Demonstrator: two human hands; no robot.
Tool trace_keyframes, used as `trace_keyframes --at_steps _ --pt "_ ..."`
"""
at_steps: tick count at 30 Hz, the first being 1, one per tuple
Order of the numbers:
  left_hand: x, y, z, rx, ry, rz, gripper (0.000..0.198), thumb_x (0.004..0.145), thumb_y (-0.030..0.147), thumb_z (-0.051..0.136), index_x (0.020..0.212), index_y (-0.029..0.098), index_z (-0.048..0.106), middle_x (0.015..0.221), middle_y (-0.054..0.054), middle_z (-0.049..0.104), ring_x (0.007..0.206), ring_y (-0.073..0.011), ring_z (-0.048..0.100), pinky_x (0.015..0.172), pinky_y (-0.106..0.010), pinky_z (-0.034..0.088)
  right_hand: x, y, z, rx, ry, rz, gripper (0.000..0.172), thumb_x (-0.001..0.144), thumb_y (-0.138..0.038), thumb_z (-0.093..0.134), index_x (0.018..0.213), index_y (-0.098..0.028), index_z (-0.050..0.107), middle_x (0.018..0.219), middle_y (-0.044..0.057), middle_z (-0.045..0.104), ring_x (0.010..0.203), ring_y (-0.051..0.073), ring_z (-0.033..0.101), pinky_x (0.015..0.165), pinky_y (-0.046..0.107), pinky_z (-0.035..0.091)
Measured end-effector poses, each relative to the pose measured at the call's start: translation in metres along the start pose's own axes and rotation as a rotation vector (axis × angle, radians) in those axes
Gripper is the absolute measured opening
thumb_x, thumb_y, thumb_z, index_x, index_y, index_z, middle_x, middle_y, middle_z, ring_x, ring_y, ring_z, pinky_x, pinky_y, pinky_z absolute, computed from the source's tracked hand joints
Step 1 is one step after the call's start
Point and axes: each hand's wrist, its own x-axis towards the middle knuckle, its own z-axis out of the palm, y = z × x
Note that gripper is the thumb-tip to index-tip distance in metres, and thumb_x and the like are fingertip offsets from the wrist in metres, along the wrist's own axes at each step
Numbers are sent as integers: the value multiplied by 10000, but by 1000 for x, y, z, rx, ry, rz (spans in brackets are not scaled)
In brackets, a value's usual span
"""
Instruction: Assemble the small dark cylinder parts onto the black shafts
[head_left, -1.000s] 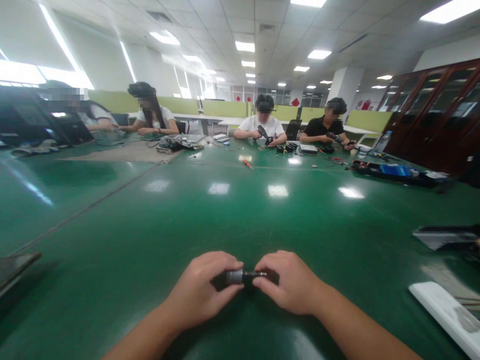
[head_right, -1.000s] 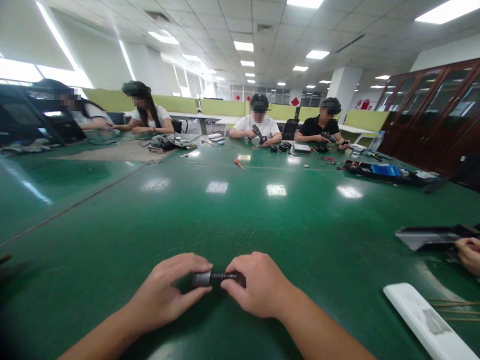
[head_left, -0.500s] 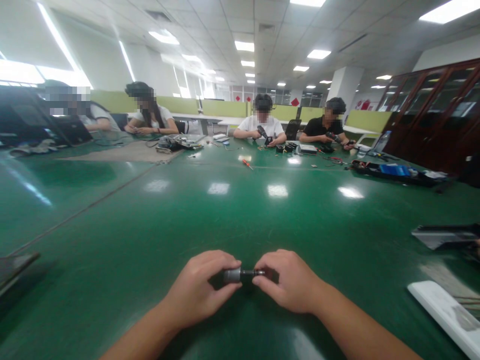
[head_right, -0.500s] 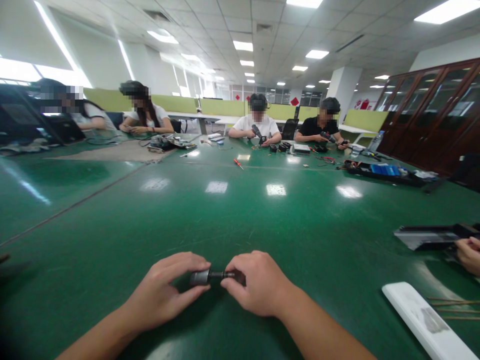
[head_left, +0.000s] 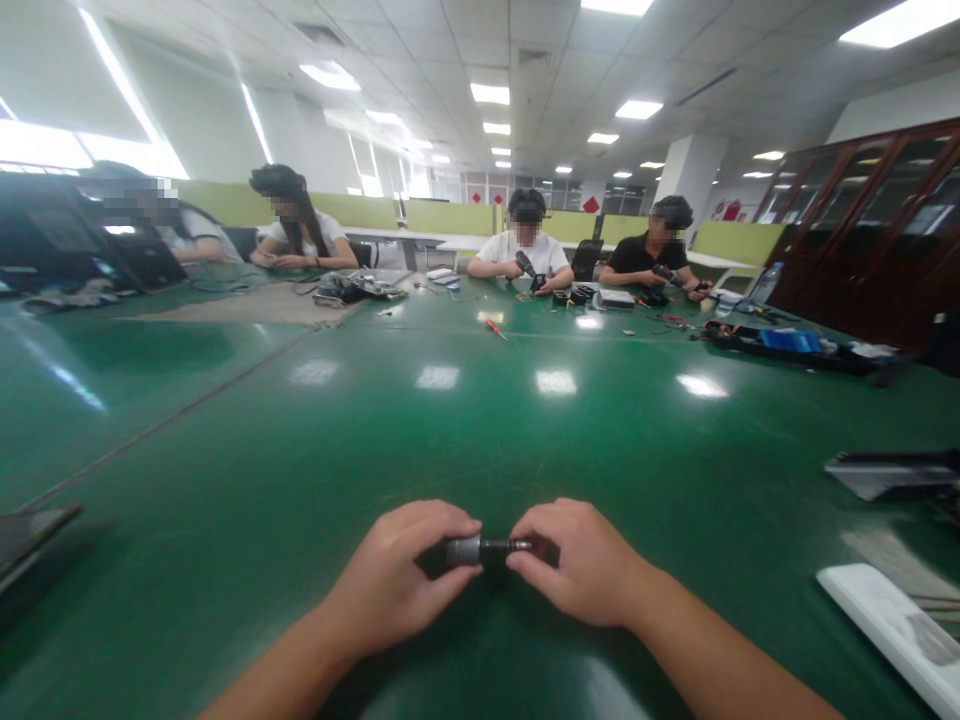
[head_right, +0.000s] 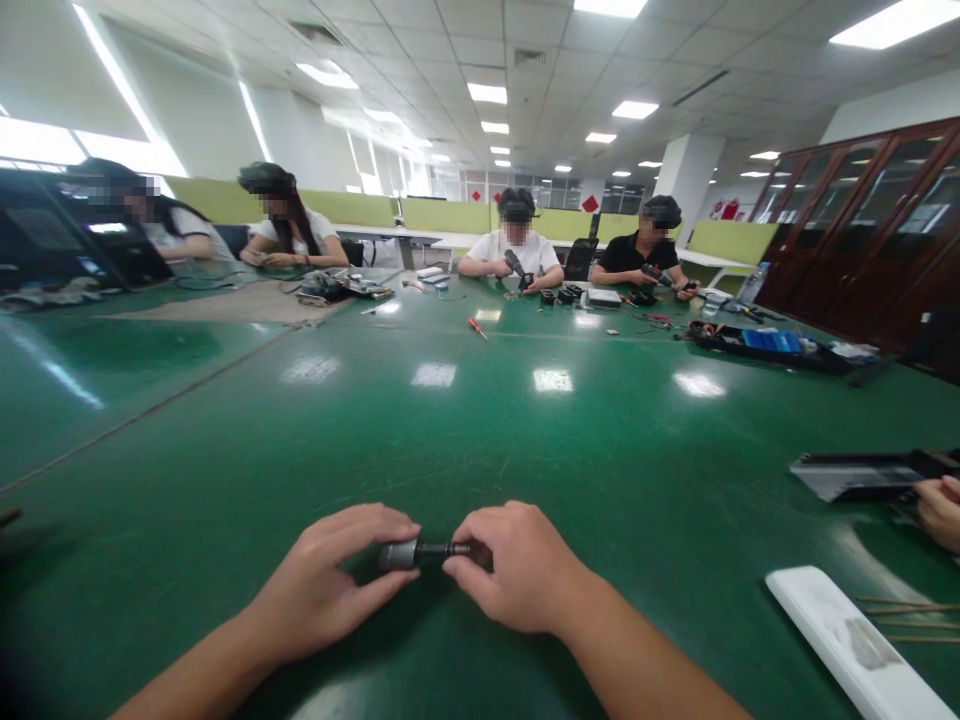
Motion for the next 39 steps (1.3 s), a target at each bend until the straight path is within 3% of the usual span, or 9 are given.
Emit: trace_keyframes --at_steps 39 --pt "-3 -5 -4 38 -17 -49 204 800 241 727 1000 222 696 953 -30 748 868 -177 714 818 -287 567 1 1 -2 -13 -2 27 112 889 -322 641 919 -220 676 771 -18 697 696 153 591 713 287 378"
